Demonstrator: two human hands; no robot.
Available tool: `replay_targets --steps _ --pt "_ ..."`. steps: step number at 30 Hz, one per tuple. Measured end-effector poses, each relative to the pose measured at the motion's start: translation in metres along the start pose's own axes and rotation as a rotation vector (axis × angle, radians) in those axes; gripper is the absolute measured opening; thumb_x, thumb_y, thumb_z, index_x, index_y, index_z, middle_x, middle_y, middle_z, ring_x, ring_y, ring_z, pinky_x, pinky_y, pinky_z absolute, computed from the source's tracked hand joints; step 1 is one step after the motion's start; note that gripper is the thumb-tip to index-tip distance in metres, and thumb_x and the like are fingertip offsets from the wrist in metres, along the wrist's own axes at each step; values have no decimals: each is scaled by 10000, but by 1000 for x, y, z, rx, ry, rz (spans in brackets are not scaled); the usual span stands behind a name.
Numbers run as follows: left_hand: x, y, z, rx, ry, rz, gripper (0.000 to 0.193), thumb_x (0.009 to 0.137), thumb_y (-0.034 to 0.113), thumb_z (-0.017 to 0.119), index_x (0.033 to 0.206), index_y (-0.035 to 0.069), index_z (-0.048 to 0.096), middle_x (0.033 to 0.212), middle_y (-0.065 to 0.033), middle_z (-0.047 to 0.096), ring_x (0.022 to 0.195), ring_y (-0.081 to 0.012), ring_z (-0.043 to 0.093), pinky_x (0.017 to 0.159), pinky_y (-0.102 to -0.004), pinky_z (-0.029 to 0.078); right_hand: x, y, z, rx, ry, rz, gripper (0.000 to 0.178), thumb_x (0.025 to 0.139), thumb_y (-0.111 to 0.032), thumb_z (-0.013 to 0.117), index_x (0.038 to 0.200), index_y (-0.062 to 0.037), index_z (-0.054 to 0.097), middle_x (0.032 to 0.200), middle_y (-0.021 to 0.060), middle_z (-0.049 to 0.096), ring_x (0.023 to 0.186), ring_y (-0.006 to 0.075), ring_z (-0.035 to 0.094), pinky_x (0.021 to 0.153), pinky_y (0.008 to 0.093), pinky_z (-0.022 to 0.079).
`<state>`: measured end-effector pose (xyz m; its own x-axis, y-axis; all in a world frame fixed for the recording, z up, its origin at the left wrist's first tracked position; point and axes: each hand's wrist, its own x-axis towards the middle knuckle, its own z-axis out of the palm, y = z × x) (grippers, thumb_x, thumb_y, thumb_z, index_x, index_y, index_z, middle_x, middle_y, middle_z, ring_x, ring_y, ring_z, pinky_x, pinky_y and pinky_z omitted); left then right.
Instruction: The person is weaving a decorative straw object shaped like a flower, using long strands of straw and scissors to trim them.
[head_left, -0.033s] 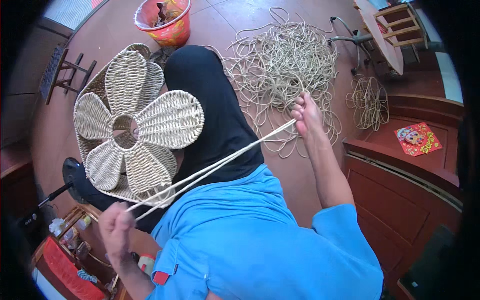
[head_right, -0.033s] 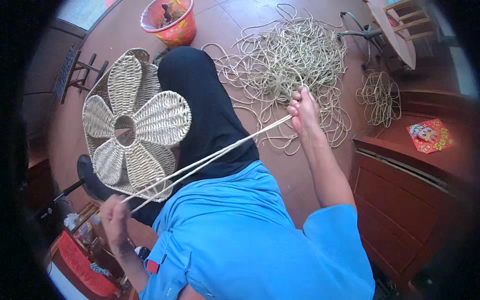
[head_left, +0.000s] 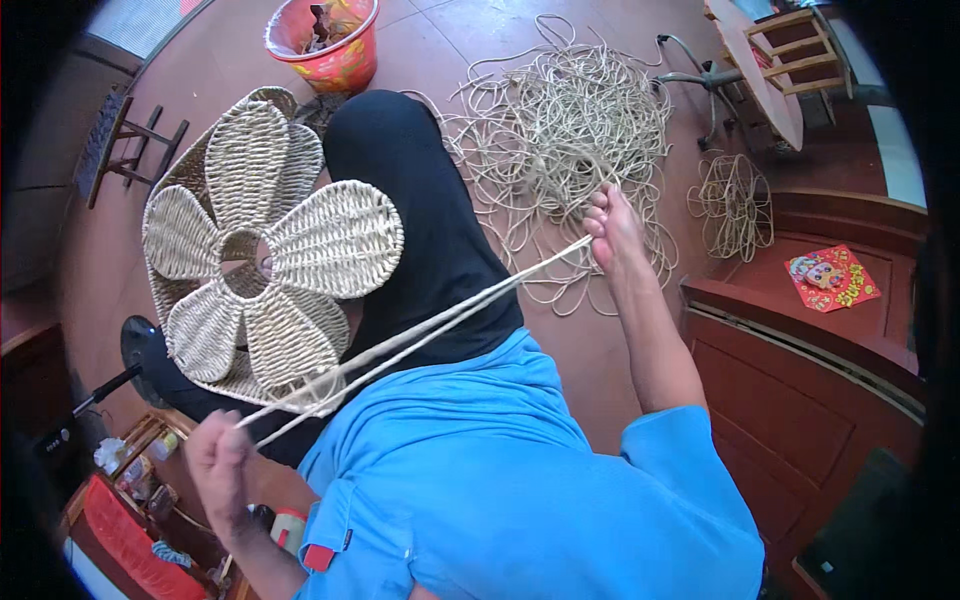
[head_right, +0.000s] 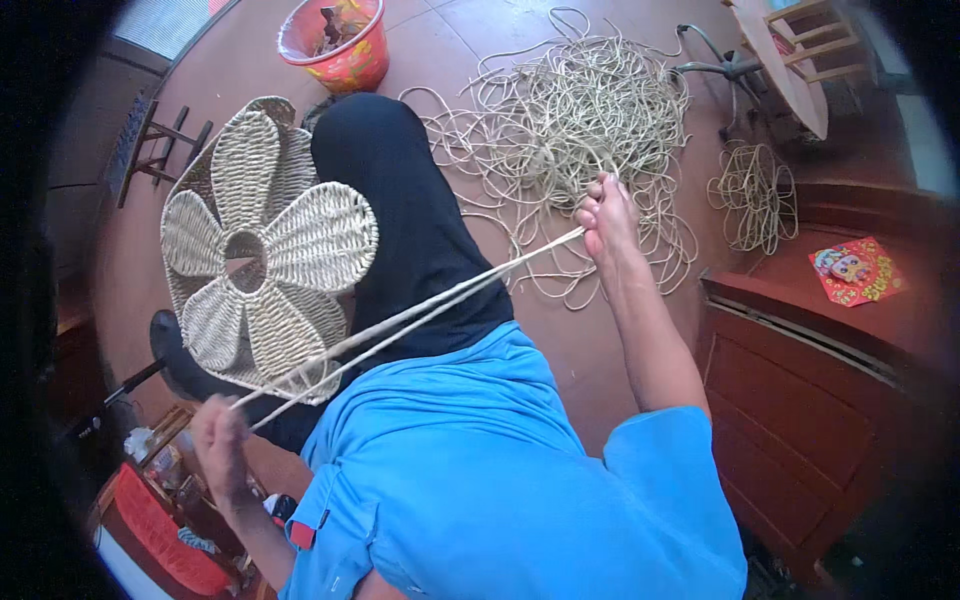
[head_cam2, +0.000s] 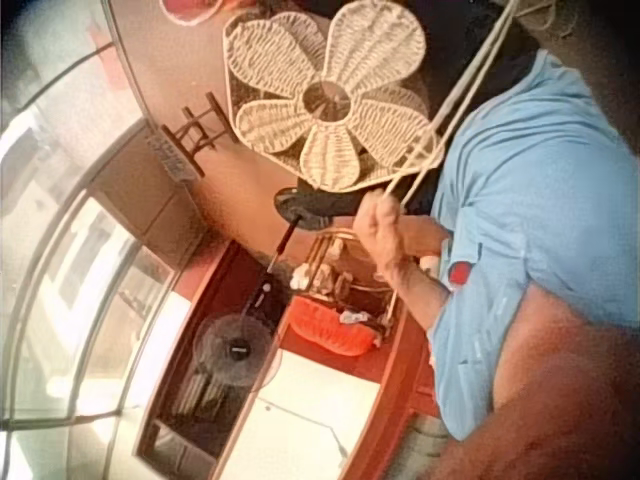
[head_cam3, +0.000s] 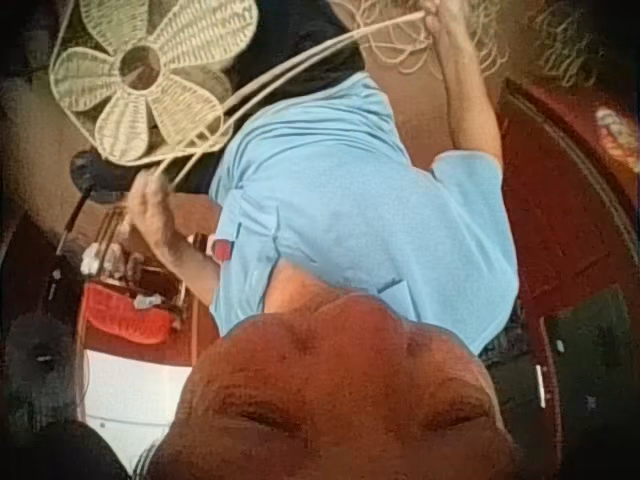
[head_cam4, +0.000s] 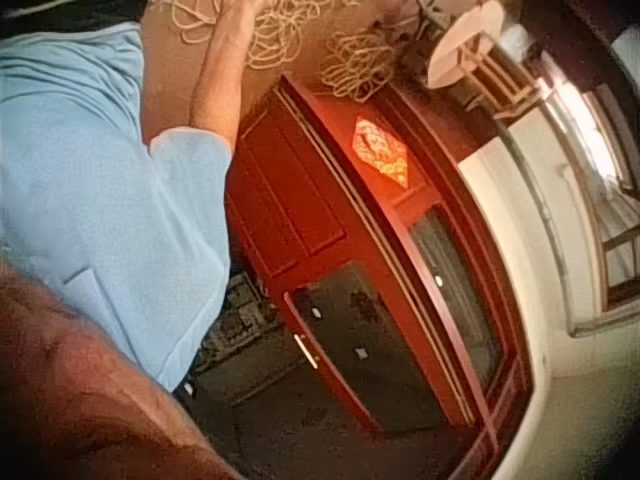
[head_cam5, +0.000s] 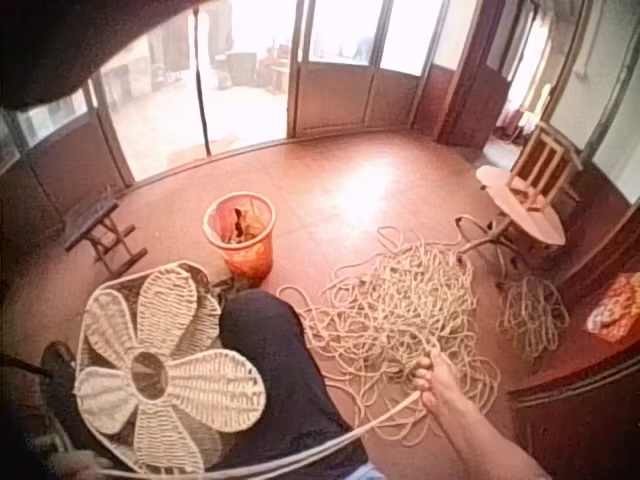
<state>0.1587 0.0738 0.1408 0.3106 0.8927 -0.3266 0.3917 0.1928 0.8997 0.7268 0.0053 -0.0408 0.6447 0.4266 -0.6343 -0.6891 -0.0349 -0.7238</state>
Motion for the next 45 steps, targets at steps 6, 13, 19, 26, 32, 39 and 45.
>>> replay_targets --steps 6,13,19,26,32,39,45 --pt "-31 -43 -60 -105 209 -7 454 1102 424 655 808 118 493 738 46 447 674 -70 373 626 -279 277 38 -17 -17 3 -25 31 179 1180 -213 483 1271 -73 548 878 4 551 565 60 392 440 223 312" --pt "-47 -71 -70 -257 205 9 404 1070 379 719 871 128 473 776 24 454 752 -114 457 881 -338 447 34 -15 -4 -52 -46 86 171 1166 -97 468 1303 -39 552 937 39 612 577 45 373 455 201 311" --pt "-62 -76 -73 -673 103 -5 399 1054 354 747 909 147 438 754 40 368 733 -120 438 842 -335 478 39 -19 -9 76 -52 231 266 1183 -139 416 1317 24 577 891 10 622 573 38 355 450 204 270" --pt "-76 -101 -98 -813 626 -221 241 1146 253 614 974 131 496 740 62 297 595 -29 248 464 -205 214 57 -28 -29 -5 -34 249 319 1168 -116 430 1419 24 570 799 -34 521 536 43 310 435 215 236" --pt "-87 -116 -134 -703 1019 -296 271 1148 267 613 921 135 546 708 79 301 546 -13 228 439 -224 181 56 -27 -25 -31 7 231 272 1149 -74 463 1373 23 583 803 -24 530 541 43 312 430 207 235" --pt "-119 -157 -195 -301 822 -290 186 1099 307 702 1017 155 633 663 99 377 490 14 254 418 -210 171 52 -30 -19 -53 -18 221 289 1130 -39 479 1397 23 572 813 -33 534 540 33 314 428 205 235" --pt "-134 -178 -226 -201 844 -352 192 1073 332 734 1037 161 654 658 110 353 476 15 251 416 -217 163 63 -31 -16 -102 7 205 364 1062 41 556 1426 15 566 817 -42 522 538 26 338 420 202 244"
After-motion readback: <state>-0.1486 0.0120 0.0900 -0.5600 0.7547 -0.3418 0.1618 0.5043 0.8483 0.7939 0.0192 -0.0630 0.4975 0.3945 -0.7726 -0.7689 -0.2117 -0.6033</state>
